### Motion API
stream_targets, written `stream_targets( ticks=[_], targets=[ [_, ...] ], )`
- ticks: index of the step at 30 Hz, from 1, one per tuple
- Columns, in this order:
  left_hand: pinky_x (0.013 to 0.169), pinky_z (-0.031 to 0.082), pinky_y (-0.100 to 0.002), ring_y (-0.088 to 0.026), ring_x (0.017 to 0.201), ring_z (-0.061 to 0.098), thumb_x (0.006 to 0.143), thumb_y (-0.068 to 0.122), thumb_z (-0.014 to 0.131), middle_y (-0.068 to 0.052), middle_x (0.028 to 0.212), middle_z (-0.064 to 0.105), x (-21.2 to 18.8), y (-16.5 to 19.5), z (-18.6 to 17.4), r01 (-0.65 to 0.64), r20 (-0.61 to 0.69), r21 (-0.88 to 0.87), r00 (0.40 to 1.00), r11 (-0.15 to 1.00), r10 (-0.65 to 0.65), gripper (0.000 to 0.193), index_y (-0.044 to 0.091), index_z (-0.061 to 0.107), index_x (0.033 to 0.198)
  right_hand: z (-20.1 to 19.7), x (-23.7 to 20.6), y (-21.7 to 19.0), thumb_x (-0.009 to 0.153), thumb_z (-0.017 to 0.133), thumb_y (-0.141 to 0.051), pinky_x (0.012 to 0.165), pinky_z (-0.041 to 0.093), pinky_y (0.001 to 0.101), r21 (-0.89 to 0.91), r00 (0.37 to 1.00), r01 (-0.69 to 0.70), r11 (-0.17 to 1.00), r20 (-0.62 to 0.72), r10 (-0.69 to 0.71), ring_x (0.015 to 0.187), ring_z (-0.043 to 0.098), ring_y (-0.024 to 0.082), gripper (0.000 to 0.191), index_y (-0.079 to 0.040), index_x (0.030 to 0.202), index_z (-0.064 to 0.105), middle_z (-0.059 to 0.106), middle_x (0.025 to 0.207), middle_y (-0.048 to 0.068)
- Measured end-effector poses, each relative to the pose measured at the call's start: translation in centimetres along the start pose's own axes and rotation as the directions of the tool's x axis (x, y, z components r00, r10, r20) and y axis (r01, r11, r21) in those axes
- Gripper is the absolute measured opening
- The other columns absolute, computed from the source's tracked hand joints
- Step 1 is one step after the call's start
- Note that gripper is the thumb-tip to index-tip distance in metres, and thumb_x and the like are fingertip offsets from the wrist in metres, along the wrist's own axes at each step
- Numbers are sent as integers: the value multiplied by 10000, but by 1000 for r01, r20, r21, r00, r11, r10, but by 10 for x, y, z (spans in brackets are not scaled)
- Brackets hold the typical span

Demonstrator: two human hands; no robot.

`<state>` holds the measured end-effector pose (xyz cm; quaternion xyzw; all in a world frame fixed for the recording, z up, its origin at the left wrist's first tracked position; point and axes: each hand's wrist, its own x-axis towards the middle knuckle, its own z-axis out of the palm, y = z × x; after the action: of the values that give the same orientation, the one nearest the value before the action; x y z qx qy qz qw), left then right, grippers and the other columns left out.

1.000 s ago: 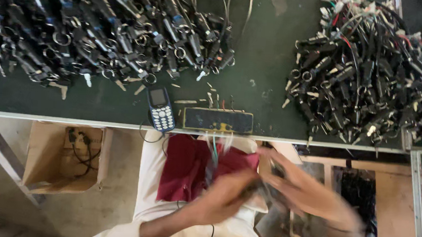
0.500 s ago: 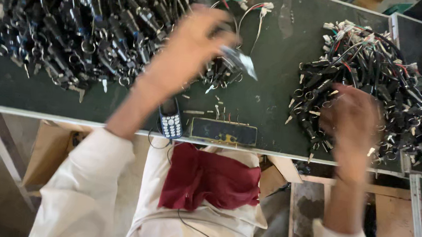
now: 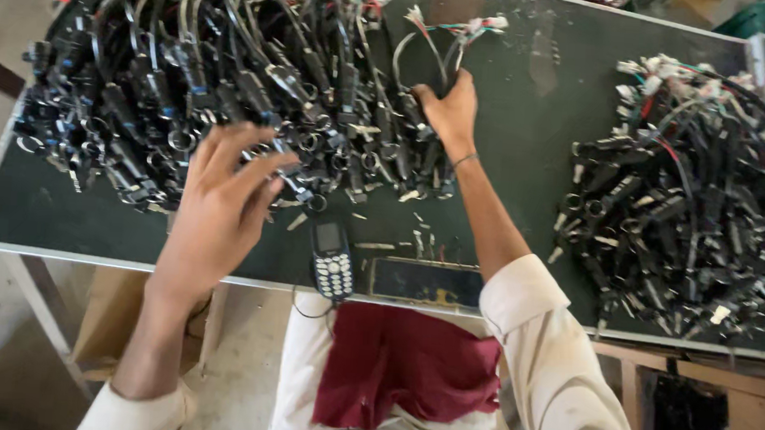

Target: The person picks up wired connector assemblies one at a time from a large pile on the workbench, attaches the connector ends to a small test fixture on the bench, and places the assembly into a separate pile after testing. The person repeats this pick-test-place cycle throughout the episode.

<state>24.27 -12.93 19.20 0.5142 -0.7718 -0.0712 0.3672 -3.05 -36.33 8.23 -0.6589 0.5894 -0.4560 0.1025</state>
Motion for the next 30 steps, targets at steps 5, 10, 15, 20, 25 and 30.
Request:
stream_targets(
  ticks=[5,10,15,20,25,30],
  targets=[
    [1159,412,-487,-380,1373,484,931,7,662,-135,1392,587,-30,4,-7,84,23,-58,996,995,-83,304,97,706,1218,-11,13,15,797,684,-144,829,523,516,-199,993,-82,977,65,96,930,665,465,261,21,996,651,695,959,266],
    [1145,426,-481,-356,1374,488,891,50,698,-120,1404,583,-55,15,4,114,36,-159,993,981,-109,305,119,710,1188,-41,46,24,1029,582,-112,700,496,565,-191,1000,18,981,5,-18,805,660,487,186,70,997,561,677,859,275],
    [1121,461,-450,-339,1352,514,898,49,696,-109,1404,583,-62,32,20,120,58,-309,993,943,-107,316,127,713,1204,7,63,-3,940,679,-331,740,557,522,-290,966,79,954,258,-2,831,682,444,359,25,913,717,686,893,288],
    [1058,468,-450,-357,1311,529,889,44,702,-125,1366,594,-81,44,16,159,61,-345,987,925,-147,289,101,712,1172,35,50,-17,721,835,-552,731,574,497,-507,982,-3,862,160,98,881,668,462,636,54,885,737,716,946,268],
    [988,490,-437,-352,1271,553,892,32,693,-126,1333,618,-96,40,9,251,97,-383,968,889,-232,258,94,716,1142,6,56,-14,870,725,-715,810,557,452,-314,718,-485,816,390,577,910,730,310,789,70,932,741,761,1004,238],
    [969,500,-434,-349,1259,558,891,30,690,-130,1339,618,-91,35,10,235,113,-408,972,882,-207,252,87,710,1137,45,58,-24,742,874,-502,664,520,427,-339,861,-16,941,474,186,766,692,364,528,-1,835,734,722,865,232]
  ],
)
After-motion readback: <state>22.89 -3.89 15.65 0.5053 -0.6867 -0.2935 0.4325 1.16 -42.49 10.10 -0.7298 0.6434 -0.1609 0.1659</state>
